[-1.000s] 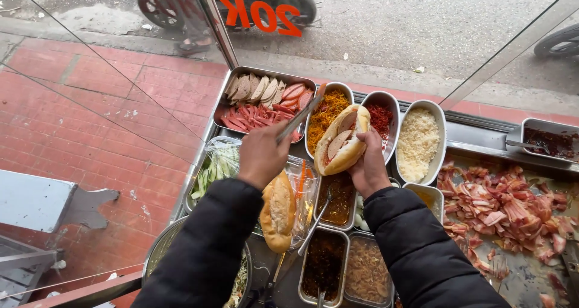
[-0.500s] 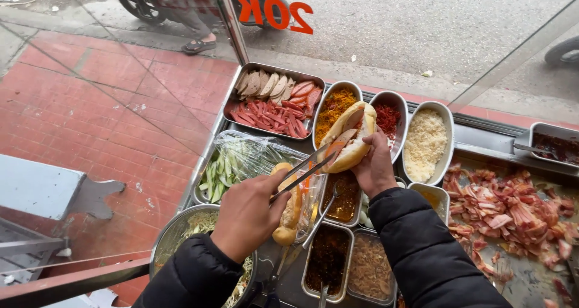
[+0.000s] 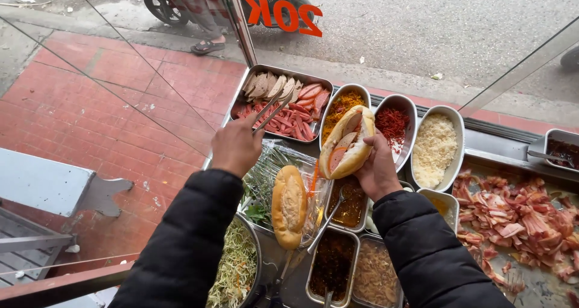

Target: The person prepares two sandwiches at a street food stall. They use scissors to cut baguettes, then spread sauces and add various fillings including sliced meats, vegetables, and herbs from metal containers. The person uses tongs to handle the ingredients and a squeeze bottle for condiments.

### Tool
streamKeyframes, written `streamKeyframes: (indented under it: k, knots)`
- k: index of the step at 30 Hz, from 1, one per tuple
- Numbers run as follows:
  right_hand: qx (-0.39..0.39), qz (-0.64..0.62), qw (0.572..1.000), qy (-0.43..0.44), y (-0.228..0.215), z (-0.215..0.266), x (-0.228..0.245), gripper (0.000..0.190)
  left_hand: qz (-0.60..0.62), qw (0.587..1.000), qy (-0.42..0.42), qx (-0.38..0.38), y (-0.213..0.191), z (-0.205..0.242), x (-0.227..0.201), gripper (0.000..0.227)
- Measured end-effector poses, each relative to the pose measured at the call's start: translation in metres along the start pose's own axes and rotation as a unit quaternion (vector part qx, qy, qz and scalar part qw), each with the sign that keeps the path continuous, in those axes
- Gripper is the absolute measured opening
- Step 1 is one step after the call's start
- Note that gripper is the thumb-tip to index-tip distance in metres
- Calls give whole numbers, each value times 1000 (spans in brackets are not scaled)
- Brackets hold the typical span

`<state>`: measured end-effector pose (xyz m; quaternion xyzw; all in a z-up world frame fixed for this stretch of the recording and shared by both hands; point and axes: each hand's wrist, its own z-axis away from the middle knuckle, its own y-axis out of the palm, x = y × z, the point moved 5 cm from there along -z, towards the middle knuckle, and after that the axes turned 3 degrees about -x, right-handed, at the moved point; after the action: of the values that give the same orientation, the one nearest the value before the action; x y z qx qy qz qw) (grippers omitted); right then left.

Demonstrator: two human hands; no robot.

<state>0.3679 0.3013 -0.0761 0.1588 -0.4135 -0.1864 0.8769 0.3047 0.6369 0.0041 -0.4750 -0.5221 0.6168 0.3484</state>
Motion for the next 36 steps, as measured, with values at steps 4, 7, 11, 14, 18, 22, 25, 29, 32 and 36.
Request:
streamKeyframes:
  k: [4, 7, 11, 14, 18, 22, 25, 29, 32, 36]
  knots:
    - [-4, 5, 1000, 20, 8, 11, 0, 82, -38, 999, 21, -19, 65, -48, -16, 54]
    - [-8, 11, 999, 31, 6, 13, 0, 83, -99, 994, 37, -24, 108, -61, -23, 54]
    - [-4, 15, 999, 31, -5, 2, -3, 84, -81, 996, 37, -8, 87, -46, -34, 53]
    - [-4, 16, 999, 33, -4, 5, 0, 85, -66, 998, 12, -12, 53, -41, -15, 45]
    - [2, 12, 999, 33, 3, 0, -2, 86, -93, 994, -41, -43, 54, -60, 45, 40]
    - [7, 22, 999, 29, 17, 17, 1, 87, -123, 991, -26, -39, 75, -61, 47, 38]
    - [5, 25, 999, 33, 19, 22, 1, 87, -148, 988, -13, -50, 61, -54, 37, 45]
    - [12, 23, 999, 26, 18, 20, 3, 88, -71, 996, -48, -28, 53, -46, 50, 37]
    - [13, 15, 999, 27, 15, 12, -1, 87, -42, 997, -52, -26, 49, -40, 62, 36]
    - [15, 6, 999, 32, 13, 5, -7, 85, -27, 997, -67, -19, 46, -36, 66, 35]
